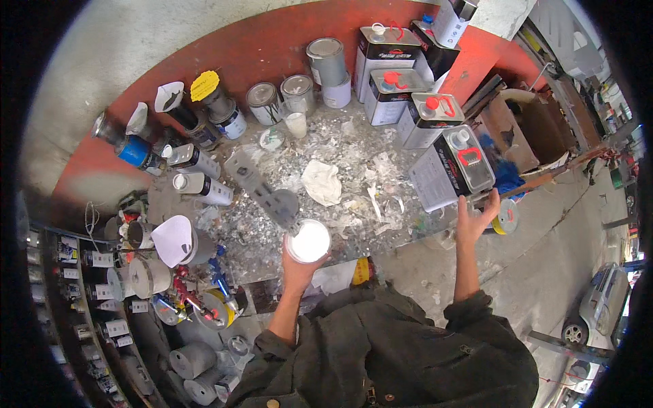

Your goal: The person pours white paint from a metal can into a small plastic cup, then uses a flat metal tool to stir the paint. The person repeatedly adds more paint and stirs, then pours the mixed paint into a larger white container.

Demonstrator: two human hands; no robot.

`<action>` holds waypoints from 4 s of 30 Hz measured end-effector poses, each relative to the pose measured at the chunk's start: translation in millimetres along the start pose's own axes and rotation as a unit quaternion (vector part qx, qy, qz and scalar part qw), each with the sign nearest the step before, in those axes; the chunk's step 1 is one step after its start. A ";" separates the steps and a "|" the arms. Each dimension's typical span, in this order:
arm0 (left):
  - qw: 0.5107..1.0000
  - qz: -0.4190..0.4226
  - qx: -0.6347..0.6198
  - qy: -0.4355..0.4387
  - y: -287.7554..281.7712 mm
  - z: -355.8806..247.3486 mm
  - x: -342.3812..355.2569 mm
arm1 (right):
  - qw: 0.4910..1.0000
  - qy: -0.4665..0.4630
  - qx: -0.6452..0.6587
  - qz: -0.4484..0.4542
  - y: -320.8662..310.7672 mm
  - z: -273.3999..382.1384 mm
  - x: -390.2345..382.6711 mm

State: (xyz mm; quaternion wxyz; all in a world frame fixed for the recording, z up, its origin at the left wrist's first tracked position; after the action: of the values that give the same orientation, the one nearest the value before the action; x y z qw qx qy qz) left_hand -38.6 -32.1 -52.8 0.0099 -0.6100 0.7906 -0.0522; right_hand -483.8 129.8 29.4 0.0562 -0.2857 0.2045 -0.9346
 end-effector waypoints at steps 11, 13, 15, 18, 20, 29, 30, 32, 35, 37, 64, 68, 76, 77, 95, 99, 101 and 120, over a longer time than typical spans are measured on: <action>0.991 0.120 -0.043 0.030 37.4 -42.1 16.8 | 0.732 -0.106 0.195 0.644 128.9 261.8 -94.8; 0.989 0.136 -0.048 0.027 38.9 -45.4 18.1 | 0.685 -0.150 0.170 0.692 143.3 287.8 -102.0; 0.985 0.143 -0.087 0.029 40.2 -49.5 20.3 | 0.645 -0.194 0.089 0.734 156.6 299.9 -111.5; 0.985 0.154 -0.068 0.046 37.0 -54.9 20.8 | 0.659 -0.270 0.093 0.696 150.4 321.9 -106.2; 0.983 0.138 -0.103 0.056 34.2 -58.7 20.3 | 0.662 -0.297 0.086 0.683 140.4 331.9 -98.5; 0.981 0.121 -0.116 0.095 23.2 -73.2 27.2 | 0.660 -0.402 0.191 0.606 95.7 372.1 -78.4; 0.981 0.115 -0.111 0.107 21.2 -75.8 28.4 | 0.661 -0.409 0.168 0.606 98.2 368.1 -82.3; 0.981 0.097 -0.119 0.117 19.5 -78.4 30.7 | 0.666 -0.412 0.142 0.606 100.8 358.1 -89.8; 0.980 0.071 -0.151 0.106 18.0 -77.3 35.0 | 0.677 -0.395 0.125 0.608 100.2 342.4 -100.0; 0.983 0.054 -0.143 0.101 16.5 -75.8 37.8 | 0.686 -0.371 0.100 0.619 98.6 332.1 -104.2; 0.988 -0.008 -0.110 0.109 10.5 -62.2 44.6 | 0.718 -0.329 0.137 0.598 97.7 325.3 -122.6; 0.986 -0.012 -0.109 0.128 12.0 -63.8 44.7 | 0.726 -0.291 0.165 0.600 89.3 336.8 -115.7; 0.985 0.028 -0.125 0.114 21.5 -53.7 39.6 | 0.740 -0.372 0.166 0.536 94.4 360.6 -92.1; 0.984 0.030 -0.125 0.124 21.3 -54.7 38.9 | 0.739 -0.371 0.162 0.539 98.3 357.7 -93.0; 0.988 -0.034 -0.099 0.112 20.2 -42.8 40.8 | 0.778 -0.329 0.143 0.515 78.3 343.7 -102.4; 0.991 0.006 -0.085 0.106 20.8 -49.6 38.0 | 0.769 -0.373 0.184 0.485 84.2 358.4 -83.9; 0.991 0.010 -0.093 0.091 19.7 -50.7 37.7 | 0.748 -0.388 0.169 0.511 97.0 354.6 -86.8; 0.994 -0.002 -0.084 0.064 11.1 -45.8 41.6 | 0.773 -0.335 0.164 0.514 79.3 358.1 -85.2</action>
State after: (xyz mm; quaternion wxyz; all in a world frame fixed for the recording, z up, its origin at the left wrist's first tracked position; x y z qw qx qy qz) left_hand -63.5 -66.3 -6.3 -0.0920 -0.6055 0.7902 -0.0242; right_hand -214.6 -48.8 222.7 0.6391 -0.4191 0.1327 -0.6311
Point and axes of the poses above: each hand's wrist, its own x-axis towards the middle knuckle, its own y-axis out of the palm, z = x × y, the point moved 8 cm from there along x, towards the middle knuckle, and after that the axes turned 11 degrees about y, right-handed, at the moved point
